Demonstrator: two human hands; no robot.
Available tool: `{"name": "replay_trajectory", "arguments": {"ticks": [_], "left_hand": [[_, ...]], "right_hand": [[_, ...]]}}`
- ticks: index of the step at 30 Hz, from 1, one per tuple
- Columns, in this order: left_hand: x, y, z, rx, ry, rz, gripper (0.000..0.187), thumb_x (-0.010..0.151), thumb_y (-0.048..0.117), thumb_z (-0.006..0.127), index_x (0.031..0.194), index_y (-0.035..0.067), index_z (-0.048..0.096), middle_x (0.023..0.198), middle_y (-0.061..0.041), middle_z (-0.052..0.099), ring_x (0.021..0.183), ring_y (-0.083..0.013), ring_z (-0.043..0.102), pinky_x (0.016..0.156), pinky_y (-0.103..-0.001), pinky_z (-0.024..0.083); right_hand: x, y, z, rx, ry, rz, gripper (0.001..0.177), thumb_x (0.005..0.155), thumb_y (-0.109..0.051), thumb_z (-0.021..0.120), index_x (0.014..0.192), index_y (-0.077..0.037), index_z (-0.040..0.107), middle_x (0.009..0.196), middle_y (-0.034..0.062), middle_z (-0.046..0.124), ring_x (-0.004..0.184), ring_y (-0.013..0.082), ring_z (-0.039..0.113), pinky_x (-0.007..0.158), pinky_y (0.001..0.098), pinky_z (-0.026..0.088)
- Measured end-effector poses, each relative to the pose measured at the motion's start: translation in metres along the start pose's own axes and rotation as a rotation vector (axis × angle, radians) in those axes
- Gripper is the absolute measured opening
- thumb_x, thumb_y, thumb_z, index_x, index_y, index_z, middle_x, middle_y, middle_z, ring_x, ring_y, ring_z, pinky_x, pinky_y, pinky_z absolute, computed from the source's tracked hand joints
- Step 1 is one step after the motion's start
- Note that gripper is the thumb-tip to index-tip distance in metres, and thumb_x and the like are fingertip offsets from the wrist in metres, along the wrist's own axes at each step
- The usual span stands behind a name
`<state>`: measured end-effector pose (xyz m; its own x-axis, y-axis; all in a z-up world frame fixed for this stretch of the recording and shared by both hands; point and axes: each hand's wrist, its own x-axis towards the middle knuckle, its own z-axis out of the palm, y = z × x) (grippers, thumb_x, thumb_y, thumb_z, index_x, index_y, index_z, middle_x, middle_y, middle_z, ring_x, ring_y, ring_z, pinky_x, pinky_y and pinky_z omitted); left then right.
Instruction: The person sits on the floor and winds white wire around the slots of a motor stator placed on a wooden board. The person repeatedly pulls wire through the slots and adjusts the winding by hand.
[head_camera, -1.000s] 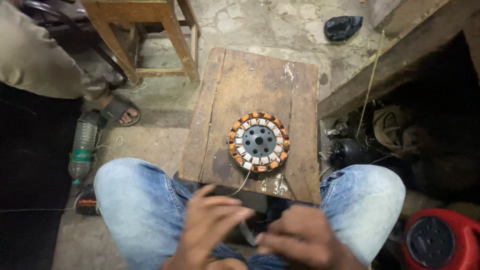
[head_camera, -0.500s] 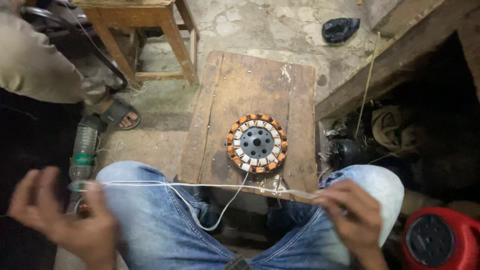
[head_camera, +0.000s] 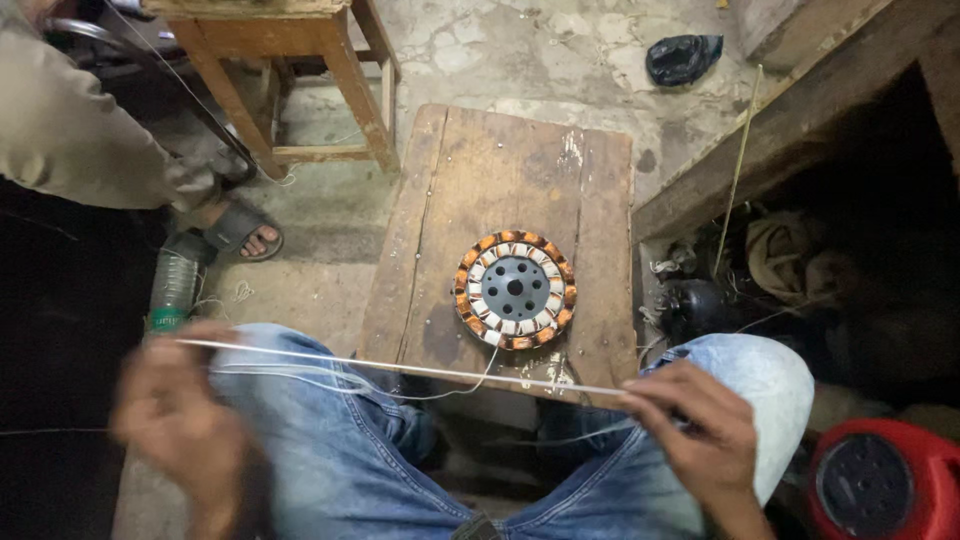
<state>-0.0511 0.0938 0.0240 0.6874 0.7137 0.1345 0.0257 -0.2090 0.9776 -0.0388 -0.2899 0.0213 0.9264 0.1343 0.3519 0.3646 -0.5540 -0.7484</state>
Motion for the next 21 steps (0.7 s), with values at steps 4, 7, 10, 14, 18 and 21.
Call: {"name": "replay_trajectory", "arguments": {"ticks": [4,7,10,14,18,21], "left_hand": [[-0.013,0.011,0.012,0.197,-0.062,0.637,0.017,0.114,0.009,0.057,0.128,0.005,0.066,0.145,-0.018,0.044,0.133,-0.0274,0.05,0.109,-0.033,0.056],[-0.049,0.016,0.028,0.282,-0.455,0.895,0.024,0.085,0.016,0.073,0.109,0.009,0.071,0.128,-0.016,0.054,0.122,-0.0374,0.052,0.109,-0.057,0.038],[-0.061,0.009,0.044,-0.014,-1.123,0.783,0.04,0.087,0.024,0.076,0.115,-0.004,0.07,0.113,-0.017,0.069,0.109,-0.0321,0.066,0.094,-0.042,0.053],[-0.043,-0.002,0.038,-0.287,-1.237,0.391,0.011,0.099,0.007,0.062,0.101,0.002,0.072,0.09,-0.01,0.078,0.086,-0.0224,0.078,0.081,-0.036,0.062],[-0.007,-0.005,0.017,-0.346,-0.161,0.218,0.022,0.111,0.012,0.048,0.105,0.003,0.067,0.097,-0.013,0.066,0.093,-0.0237,0.062,0.087,-0.037,0.049],[-0.011,0.003,0.019,-0.095,0.052,0.367,0.031,0.107,0.016,0.061,0.131,-0.001,0.056,0.125,-0.011,0.049,0.123,-0.0215,0.052,0.113,-0.037,0.043]], "right_hand": [[0.008,-0.006,-0.001,0.045,-0.046,-0.101,0.017,0.08,-0.012,0.081,0.096,-0.007,0.078,0.082,0.0066,0.074,0.065,0.0173,0.072,0.053,0.0257,0.053],[0.023,-0.022,0.018,0.102,-0.236,-0.423,0.018,0.081,-0.016,0.084,0.096,-0.008,0.078,0.081,0.0057,0.073,0.067,0.0165,0.073,0.055,0.0269,0.054],[0.025,-0.033,0.033,0.147,-0.269,-0.547,0.019,0.083,-0.016,0.086,0.096,-0.006,0.077,0.079,0.0058,0.071,0.065,0.0175,0.07,0.055,0.0296,0.052],[0.019,-0.017,0.022,0.116,-0.223,-0.357,0.017,0.082,-0.013,0.083,0.097,-0.008,0.078,0.084,0.0048,0.075,0.07,0.0136,0.073,0.057,0.0244,0.056],[0.008,0.01,-0.001,0.099,-0.023,-0.061,0.019,0.08,-0.007,0.08,0.098,-0.006,0.078,0.084,0.0042,0.075,0.068,0.0127,0.071,0.053,0.0221,0.053],[0.009,0.012,-0.004,0.032,-0.024,-0.014,0.02,0.078,-0.005,0.08,0.098,-0.007,0.078,0.082,0.0044,0.074,0.067,0.0136,0.071,0.053,0.0243,0.053]]}}
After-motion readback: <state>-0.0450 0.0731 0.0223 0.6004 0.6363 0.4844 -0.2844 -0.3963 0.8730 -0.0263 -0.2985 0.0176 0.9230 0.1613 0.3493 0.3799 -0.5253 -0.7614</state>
